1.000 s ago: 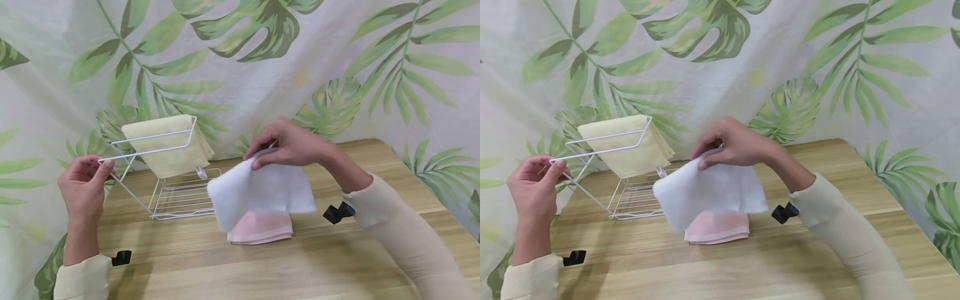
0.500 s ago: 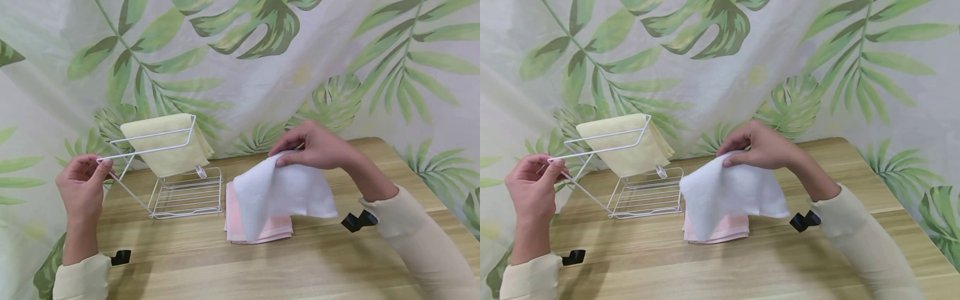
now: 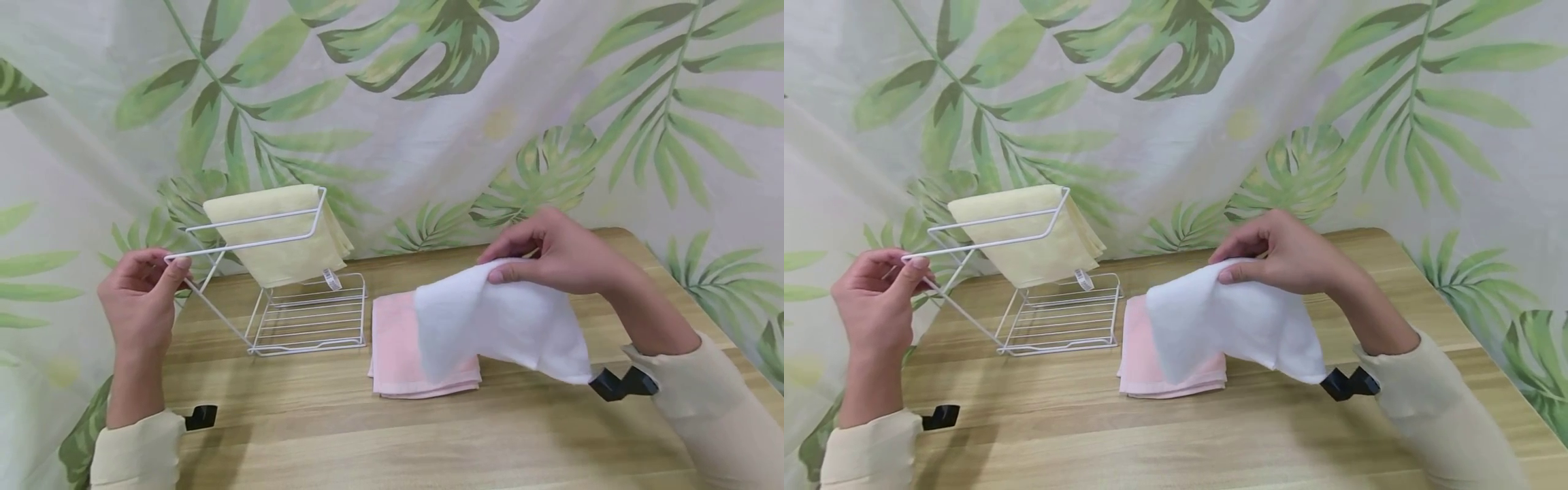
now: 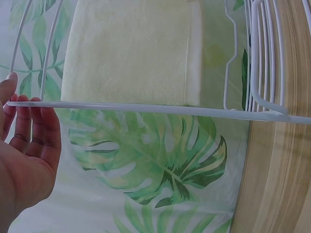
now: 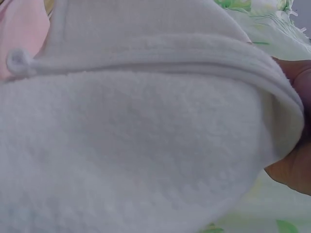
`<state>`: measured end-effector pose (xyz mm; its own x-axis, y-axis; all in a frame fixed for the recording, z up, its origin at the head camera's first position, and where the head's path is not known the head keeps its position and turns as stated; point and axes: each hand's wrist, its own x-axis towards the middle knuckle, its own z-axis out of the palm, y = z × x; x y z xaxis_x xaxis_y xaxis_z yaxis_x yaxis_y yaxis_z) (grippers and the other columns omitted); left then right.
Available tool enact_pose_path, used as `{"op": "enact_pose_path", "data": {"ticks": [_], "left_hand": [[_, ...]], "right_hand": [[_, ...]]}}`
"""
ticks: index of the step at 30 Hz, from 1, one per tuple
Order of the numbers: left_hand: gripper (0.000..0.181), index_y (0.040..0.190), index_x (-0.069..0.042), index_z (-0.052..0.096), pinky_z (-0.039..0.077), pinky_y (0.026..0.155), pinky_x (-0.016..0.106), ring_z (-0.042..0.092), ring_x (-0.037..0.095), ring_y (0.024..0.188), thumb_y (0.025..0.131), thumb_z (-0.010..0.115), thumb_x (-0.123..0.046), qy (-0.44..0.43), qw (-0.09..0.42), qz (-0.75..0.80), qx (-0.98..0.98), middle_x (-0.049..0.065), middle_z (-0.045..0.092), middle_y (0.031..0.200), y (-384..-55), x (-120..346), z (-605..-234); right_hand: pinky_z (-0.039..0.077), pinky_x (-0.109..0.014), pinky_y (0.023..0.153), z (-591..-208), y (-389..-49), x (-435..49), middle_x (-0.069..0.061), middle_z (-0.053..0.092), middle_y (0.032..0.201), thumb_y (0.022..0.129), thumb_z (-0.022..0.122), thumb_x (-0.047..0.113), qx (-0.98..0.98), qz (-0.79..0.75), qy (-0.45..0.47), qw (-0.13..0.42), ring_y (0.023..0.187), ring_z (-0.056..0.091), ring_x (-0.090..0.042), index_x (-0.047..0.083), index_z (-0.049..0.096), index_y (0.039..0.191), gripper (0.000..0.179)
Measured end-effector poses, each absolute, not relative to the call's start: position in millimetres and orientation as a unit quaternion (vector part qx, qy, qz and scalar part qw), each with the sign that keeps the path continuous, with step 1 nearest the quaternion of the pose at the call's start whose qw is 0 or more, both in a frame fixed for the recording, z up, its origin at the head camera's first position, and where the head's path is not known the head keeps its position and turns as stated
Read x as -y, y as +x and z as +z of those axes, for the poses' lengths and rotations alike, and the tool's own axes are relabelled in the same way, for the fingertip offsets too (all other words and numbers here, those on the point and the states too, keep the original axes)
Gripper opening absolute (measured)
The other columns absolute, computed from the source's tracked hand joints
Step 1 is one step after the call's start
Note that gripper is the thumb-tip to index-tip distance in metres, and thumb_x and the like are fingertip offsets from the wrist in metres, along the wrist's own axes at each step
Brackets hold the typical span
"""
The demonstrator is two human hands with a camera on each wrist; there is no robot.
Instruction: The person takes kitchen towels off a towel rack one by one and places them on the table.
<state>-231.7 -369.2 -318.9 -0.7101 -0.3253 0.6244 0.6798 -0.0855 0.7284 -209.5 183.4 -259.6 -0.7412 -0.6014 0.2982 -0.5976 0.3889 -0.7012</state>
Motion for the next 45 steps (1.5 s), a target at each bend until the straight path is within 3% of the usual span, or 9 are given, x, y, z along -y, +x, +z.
{"op": "enact_pose_path", "data": {"ticks": [11, 20, 38, 45], "left_hand": [[0.016, 0.099, 0.017, 0.068, 0.061, 0.06, 0.019, 0.071, 0.016, 0.065, 0.086, 0.075, 0.022, -0.155, 0.357, -0.711, 0.586, 0.009, 0.075, 0.08, -215, 367, -322], [0.016, 0.099, 0.016, 0.069, 0.062, 0.061, 0.018, 0.071, 0.016, 0.064, 0.085, 0.075, 0.022, -0.144, 0.36, -0.707, 0.591, 0.008, 0.076, 0.08, -208, 368, -322], [0.017, 0.101, 0.019, 0.066, 0.061, 0.059, 0.019, 0.07, 0.016, 0.064, 0.087, 0.076, 0.02, -0.149, 0.368, -0.695, 0.6, 0.008, 0.075, 0.081, -208, 365, -319], [0.016, 0.099, 0.015, 0.069, 0.062, 0.06, 0.017, 0.07, 0.016, 0.064, 0.086, 0.076, 0.02, -0.143, 0.358, -0.703, 0.598, 0.008, 0.075, 0.081, -208, 366, -320]], "right_hand": [[0.059, -0.023, 0.056, -270, -179, -216, 0.006, 0.082, 0.097, 0.09, 0.086, 0.006, -0.847, -0.405, -0.342, -0.039, 0.073, 0.074, -0.008, 0.02, 0.085, 0.105, 0.02], [0.055, -0.023, 0.052, -282, -172, -233, 0.011, 0.082, 0.094, 0.087, 0.087, 0.001, -0.851, -0.412, -0.324, -0.037, 0.066, 0.07, -0.008, 0.018, 0.084, 0.104, 0.025], [0.058, -0.025, 0.053, -296, -171, -248, 0.005, 0.083, 0.094, 0.086, 0.085, -0.005, -0.827, -0.432, -0.36, 0.017, 0.07, 0.072, -0.007, 0.015, 0.083, 0.105, 0.027], [0.059, -0.026, 0.063, -311, -183, -250, 0.009, 0.082, 0.098, 0.094, 0.082, 0.007, -0.851, -0.412, -0.316, 0.073, 0.079, 0.073, -0.006, 0.02, 0.082, 0.108, 0.02]]}}
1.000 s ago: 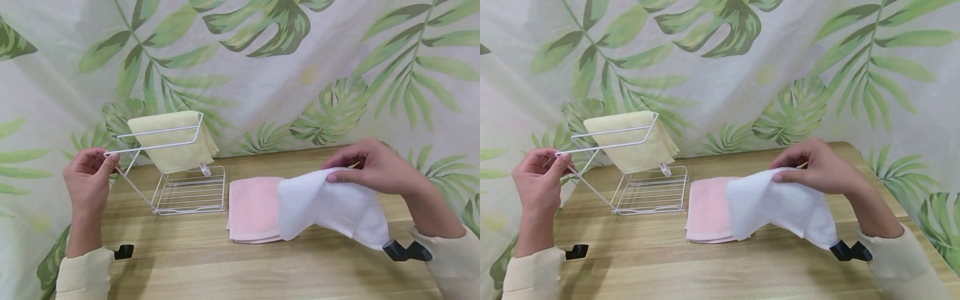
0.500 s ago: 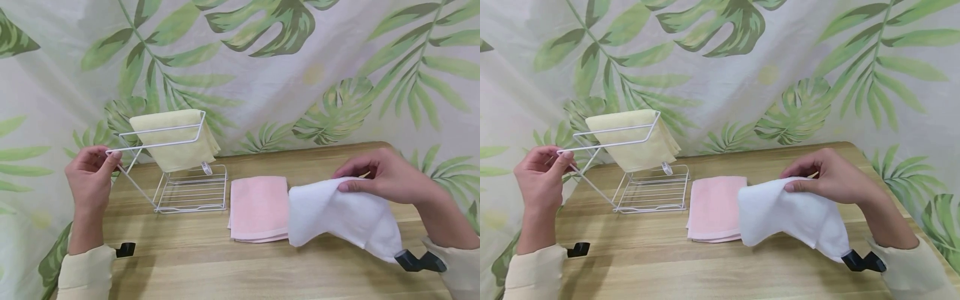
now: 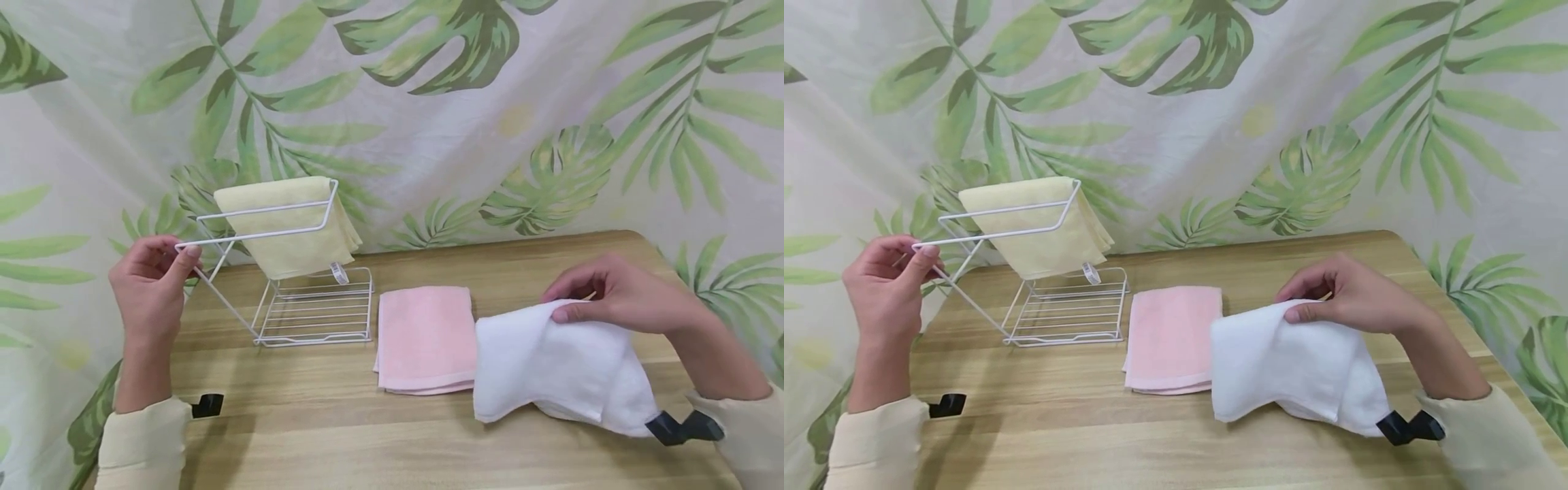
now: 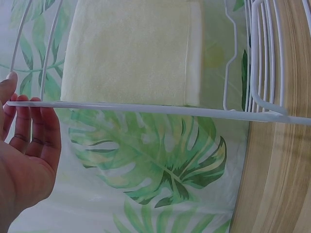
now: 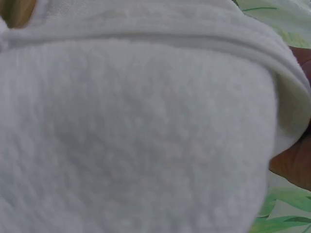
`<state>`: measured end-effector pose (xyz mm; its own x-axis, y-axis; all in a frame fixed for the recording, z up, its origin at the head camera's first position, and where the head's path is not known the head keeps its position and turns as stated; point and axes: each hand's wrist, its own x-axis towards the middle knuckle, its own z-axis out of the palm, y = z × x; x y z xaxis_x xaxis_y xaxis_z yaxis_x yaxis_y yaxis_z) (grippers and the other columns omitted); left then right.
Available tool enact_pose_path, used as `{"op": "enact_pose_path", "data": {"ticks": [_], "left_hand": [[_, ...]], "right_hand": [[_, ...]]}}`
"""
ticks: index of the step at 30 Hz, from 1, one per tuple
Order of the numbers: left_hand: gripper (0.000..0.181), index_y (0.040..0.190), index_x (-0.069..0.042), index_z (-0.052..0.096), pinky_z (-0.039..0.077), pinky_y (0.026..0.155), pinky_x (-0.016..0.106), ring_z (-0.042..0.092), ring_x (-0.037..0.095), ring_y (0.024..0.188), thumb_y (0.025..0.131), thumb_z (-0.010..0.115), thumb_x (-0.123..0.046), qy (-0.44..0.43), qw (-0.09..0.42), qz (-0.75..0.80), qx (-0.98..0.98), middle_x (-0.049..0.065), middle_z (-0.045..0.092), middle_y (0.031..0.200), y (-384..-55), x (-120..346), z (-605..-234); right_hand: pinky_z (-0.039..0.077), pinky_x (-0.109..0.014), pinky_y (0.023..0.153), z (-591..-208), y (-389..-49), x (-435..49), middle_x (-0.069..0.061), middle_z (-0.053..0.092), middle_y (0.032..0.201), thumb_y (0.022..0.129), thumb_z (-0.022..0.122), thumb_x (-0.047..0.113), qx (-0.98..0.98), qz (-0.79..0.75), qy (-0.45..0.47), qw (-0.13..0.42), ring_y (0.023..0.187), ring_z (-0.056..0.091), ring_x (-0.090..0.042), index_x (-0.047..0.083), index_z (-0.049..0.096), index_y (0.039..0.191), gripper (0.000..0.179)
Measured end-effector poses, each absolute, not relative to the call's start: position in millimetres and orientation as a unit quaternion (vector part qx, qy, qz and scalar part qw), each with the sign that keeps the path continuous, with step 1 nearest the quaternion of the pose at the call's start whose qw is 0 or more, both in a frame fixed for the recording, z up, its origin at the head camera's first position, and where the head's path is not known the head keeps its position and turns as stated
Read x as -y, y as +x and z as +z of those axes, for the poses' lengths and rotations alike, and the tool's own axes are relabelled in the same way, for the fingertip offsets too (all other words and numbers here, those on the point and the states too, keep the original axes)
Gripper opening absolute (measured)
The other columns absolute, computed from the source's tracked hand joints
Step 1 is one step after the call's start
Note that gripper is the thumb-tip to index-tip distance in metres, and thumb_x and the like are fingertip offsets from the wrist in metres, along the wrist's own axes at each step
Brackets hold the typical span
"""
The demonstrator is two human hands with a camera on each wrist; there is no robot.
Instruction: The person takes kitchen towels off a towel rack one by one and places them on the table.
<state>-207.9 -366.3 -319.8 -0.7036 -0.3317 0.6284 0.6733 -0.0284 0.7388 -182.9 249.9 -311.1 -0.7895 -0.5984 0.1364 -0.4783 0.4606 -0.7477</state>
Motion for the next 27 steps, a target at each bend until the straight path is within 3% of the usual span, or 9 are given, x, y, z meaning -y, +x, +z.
{"op": "enact_pose_path", "data": {"ticks": [7, 14, 27], "left_hand": [[0.015, 0.1, 0.015, 0.069, 0.061, 0.06, 0.017, 0.069, 0.015, 0.064, 0.087, 0.076, 0.019, -0.141, 0.359, -0.7, 0.602, 0.008, 0.075, 0.081, -207, 367, -320], [0.016, 0.099, 0.016, 0.068, 0.062, 0.06, 0.018, 0.07, 0.015, 0.064, 0.086, 0.075, 0.021, -0.15, 0.357, -0.702, 0.598, 0.008, 0.075, 0.08, -208, 367, -321], [0.015, 0.1, 0.014, 0.069, 0.061, 0.061, 0.017, 0.067, 0.015, 0.064, 0.087, 0.076, 0.018, -0.133, 0.359, -0.689, 0.615, 0.007, 0.075, 0.081, -207, 368, -318]], "right_hand": [[0.057, -0.023, 0.068, -325, -204, -250, 0.009, 0.082, 0.104, 0.094, 0.084, 0.016, -0.887, -0.372, -0.267, 0.064, 0.086, 0.072, -0.003, 0.024, 0.083, 0.109, 0.017], [0.055, -0.021, 0.074, -337, -226, -253, 0.004, 0.083, 0.109, 0.096, 0.082, 0.017, -0.897, -0.358, -0.254, 0.056, 0.09, 0.071, -0.001, 0.02, 0.083, 0.113, 0.017], [0.054, -0.022, 0.071, -365, -267, -259, -0.006, 0.082, 0.107, 0.099, 0.079, 0.017, -0.892, -0.385, -0.231, 0.045, 0.085, 0.067, -0.004, 0.01, 0.082, 0.114, 0.017]]}}
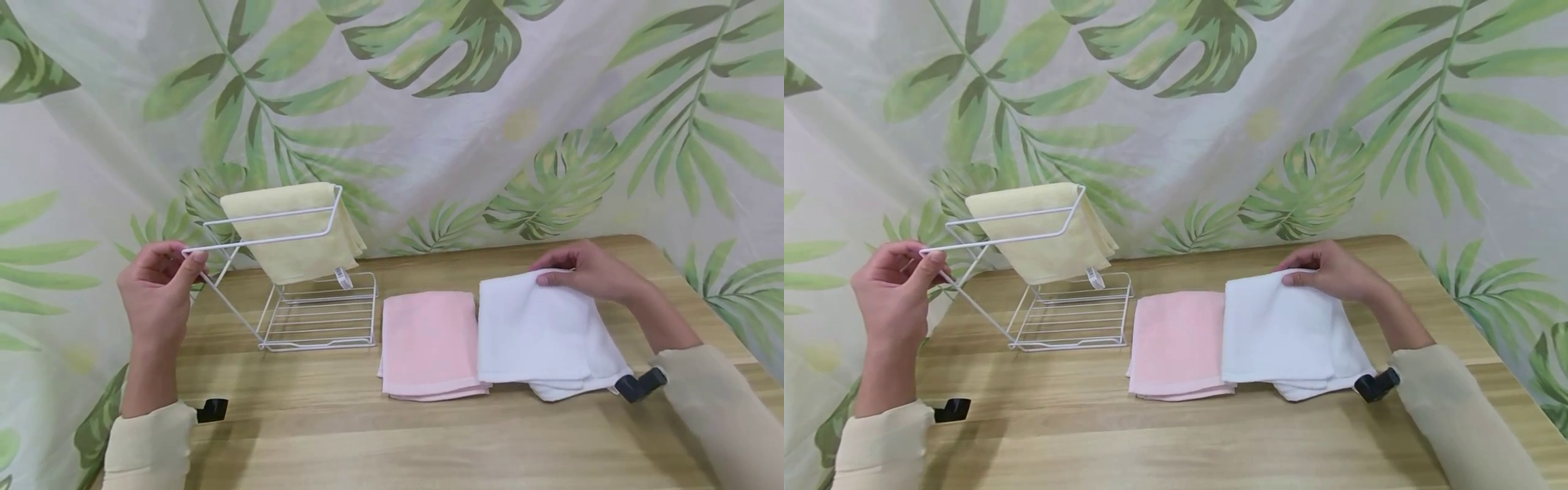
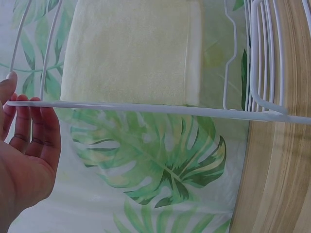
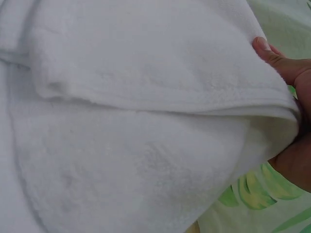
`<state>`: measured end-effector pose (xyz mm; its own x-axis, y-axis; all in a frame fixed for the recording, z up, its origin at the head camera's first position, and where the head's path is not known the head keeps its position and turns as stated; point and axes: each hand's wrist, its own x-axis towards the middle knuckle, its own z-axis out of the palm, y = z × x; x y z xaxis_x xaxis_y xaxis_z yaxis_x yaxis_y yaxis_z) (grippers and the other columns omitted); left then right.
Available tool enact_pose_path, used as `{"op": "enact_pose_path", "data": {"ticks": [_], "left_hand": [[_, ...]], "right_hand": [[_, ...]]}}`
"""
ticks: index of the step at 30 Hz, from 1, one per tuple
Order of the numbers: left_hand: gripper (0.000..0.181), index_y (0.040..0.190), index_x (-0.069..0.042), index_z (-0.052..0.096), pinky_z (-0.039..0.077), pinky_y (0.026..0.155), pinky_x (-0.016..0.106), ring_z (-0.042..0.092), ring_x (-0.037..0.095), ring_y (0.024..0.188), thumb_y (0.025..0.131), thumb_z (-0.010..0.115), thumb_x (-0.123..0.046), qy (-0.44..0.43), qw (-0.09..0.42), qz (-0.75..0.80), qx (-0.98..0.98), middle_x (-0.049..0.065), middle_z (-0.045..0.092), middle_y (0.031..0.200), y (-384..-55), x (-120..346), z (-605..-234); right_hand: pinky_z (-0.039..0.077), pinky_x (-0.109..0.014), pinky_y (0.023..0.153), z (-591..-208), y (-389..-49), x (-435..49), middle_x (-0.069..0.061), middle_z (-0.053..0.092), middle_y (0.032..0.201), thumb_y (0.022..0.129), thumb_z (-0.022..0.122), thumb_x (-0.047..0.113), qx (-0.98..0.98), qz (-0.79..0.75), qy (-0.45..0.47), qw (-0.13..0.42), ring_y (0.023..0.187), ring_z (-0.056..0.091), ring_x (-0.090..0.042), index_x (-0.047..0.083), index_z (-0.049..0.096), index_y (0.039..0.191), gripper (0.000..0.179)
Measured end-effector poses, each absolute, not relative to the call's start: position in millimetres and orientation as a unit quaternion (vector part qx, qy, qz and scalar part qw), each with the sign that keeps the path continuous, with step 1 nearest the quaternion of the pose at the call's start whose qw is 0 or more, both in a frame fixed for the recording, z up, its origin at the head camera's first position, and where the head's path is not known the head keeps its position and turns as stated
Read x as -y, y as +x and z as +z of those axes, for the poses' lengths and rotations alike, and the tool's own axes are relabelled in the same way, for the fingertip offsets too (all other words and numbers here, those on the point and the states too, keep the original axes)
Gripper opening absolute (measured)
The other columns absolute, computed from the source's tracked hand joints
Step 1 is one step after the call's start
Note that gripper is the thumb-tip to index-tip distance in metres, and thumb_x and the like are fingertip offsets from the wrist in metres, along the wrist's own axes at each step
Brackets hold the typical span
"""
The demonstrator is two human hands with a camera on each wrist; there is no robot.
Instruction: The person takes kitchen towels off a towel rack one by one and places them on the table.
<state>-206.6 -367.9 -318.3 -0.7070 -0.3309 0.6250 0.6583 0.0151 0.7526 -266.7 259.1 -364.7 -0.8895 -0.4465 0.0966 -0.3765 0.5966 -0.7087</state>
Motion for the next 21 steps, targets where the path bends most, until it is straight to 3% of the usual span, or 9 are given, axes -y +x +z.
{"op": "enact_pose_path", "data": {"ticks": [8, 21], "left_hand": [[0.016, 0.1, 0.014, 0.069, 0.061, 0.061, 0.017, 0.066, 0.015, 0.063, 0.087, 0.076, 0.019, -0.131, 0.358, -0.686, 0.62, 0.007, 0.074, 0.08, -206, 368, -318], [0.016, 0.101, 0.013, 0.07, 0.062, 0.062, 0.016, 0.068, 0.015, 0.066, 0.088, 0.076, 0.017, -0.125, 0.359, -0.681, 0.626, 0.006, 0.075, 0.081, -205, 367, -316]], "right_hand": [[0.053, -0.023, 0.068, -391, -292, -264, -0.009, 0.081, 0.105, 0.1, 0.077, 0.014, -0.886, -0.403, -0.225, 0.042, 0.079, 0.063, -0.004, 0.005, 0.08, 0.118, 0.02], [0.056, -0.023, 0.076, -430, -307, -252, -0.015, 0.078, 0.117, 0.101, 0.077, 0.02, -0.88, -0.434, -0.172, 0.089, 0.09, 0.067, -0.009, 0.005, 0.077, 0.124, 0.027]]}}
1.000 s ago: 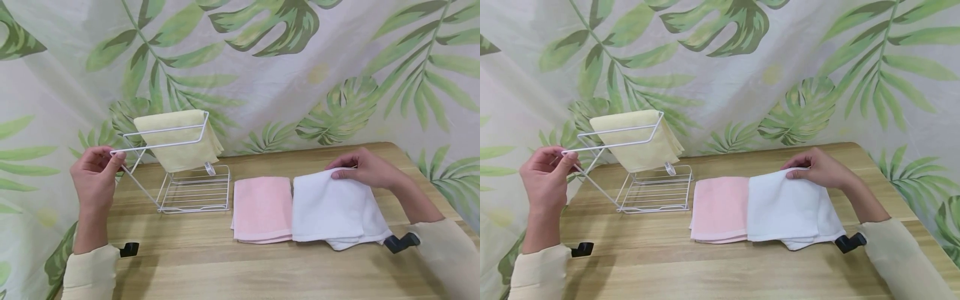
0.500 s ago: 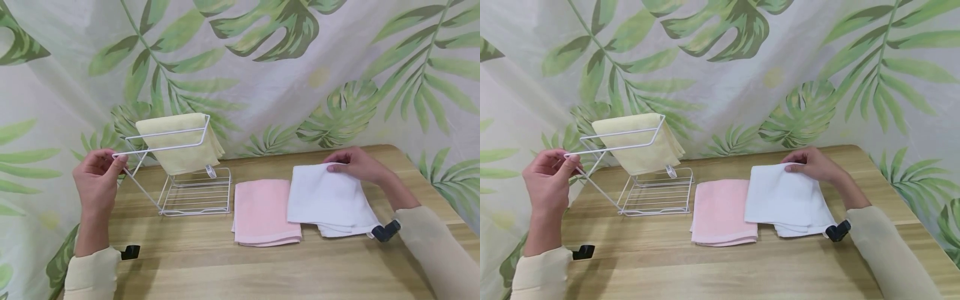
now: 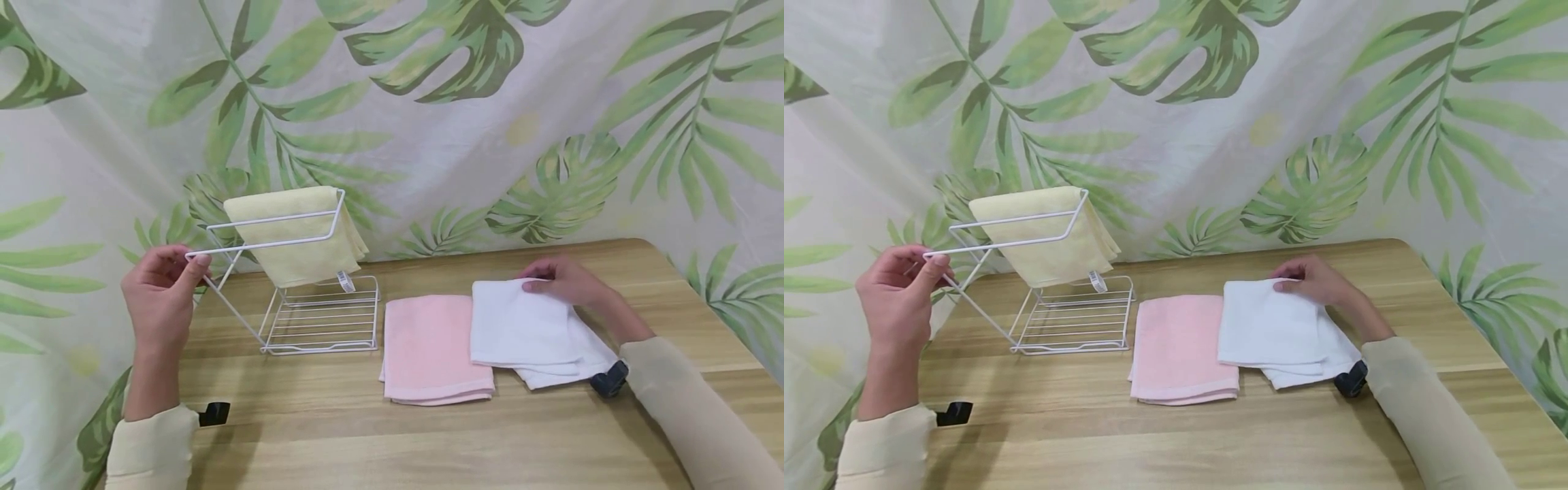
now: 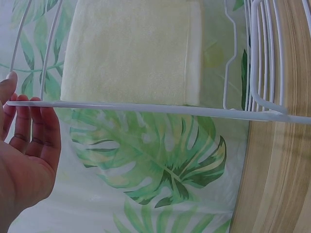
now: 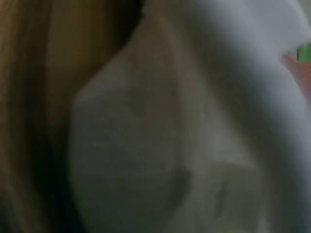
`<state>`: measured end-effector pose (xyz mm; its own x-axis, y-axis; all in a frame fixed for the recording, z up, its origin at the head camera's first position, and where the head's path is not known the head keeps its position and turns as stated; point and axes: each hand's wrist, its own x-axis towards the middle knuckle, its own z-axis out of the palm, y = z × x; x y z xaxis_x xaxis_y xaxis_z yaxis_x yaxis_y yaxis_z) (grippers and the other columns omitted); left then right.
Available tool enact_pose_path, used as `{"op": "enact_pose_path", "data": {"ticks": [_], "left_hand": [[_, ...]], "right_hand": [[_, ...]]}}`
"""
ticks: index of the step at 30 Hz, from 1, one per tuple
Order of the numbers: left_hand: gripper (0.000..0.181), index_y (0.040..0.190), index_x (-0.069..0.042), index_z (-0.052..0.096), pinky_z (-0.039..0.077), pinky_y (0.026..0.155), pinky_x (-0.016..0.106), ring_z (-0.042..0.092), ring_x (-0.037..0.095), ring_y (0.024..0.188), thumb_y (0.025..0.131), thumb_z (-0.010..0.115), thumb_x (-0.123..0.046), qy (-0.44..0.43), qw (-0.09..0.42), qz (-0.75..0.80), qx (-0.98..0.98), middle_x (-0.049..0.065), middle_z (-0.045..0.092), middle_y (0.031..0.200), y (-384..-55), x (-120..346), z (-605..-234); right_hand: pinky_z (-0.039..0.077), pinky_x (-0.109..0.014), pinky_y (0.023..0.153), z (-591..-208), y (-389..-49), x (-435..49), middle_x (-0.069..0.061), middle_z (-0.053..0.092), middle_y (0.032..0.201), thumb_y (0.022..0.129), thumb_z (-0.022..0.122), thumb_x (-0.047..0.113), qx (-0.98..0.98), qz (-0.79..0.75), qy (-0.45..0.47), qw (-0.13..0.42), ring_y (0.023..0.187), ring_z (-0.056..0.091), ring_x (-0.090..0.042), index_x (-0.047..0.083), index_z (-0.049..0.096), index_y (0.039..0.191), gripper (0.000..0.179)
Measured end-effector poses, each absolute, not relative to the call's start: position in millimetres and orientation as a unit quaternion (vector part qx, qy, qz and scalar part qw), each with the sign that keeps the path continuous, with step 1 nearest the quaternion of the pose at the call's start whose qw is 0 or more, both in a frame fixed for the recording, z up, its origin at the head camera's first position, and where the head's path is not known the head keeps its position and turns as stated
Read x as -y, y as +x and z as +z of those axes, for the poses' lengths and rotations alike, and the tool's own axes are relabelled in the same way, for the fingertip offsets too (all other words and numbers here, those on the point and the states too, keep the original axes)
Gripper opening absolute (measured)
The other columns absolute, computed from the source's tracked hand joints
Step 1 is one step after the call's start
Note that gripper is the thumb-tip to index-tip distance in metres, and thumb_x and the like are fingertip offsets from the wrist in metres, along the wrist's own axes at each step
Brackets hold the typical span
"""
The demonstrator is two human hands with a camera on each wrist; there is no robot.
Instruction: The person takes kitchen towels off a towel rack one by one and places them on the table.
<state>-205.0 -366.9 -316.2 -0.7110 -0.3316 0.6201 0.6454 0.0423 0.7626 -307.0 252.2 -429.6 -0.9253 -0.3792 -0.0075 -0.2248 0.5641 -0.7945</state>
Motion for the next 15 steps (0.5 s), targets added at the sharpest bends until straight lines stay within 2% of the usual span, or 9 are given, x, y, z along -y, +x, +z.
{"op": "enact_pose_path", "data": {"ticks": [6, 12, 15], "left_hand": [[0.015, 0.101, 0.012, 0.07, 0.062, 0.063, 0.016, 0.068, 0.015, 0.065, 0.088, 0.077, 0.016, -0.121, 0.359, -0.676, 0.632, 0.006, 0.075, 0.081, -204, 367, -316], [0.015, 0.102, 0.011, 0.071, 0.061, 0.062, 0.015, 0.067, 0.014, 0.065, 0.088, 0.078, 0.015, -0.115, 0.362, -0.669, 0.639, 0.005, 0.075, 0.081, -204, 367, -317], [0.015, 0.101, 0.011, 0.071, 0.061, 0.062, 0.015, 0.067, 0.014, 0.065, 0.088, 0.078, 0.015, -0.115, 0.364, -0.669, 0.638, 0.005, 0.074, 0.08, -203, 367, -317]], "right_hand": [[0.056, -0.019, 0.083, -443, -310, -249, -0.017, 0.08, 0.116, 0.101, 0.077, 0.016, -0.88, -0.43, -0.187, 0.074, 0.096, 0.069, -0.005, 0.002, 0.078, 0.121, 0.025], [0.056, -0.022, 0.075, -448, -308, -246, -0.016, 0.08, 0.113, 0.101, 0.076, 0.017, -0.88, -0.433, -0.178, 0.082, 0.09, 0.069, -0.011, 0.003, 0.078, 0.12, 0.024], [0.055, -0.022, 0.077, -447, -306, -244, -0.014, 0.08, 0.115, 0.102, 0.076, 0.019, -0.882, -0.43, -0.171, 0.086, 0.094, 0.069, -0.014, 0.005, 0.078, 0.121, 0.024]]}}
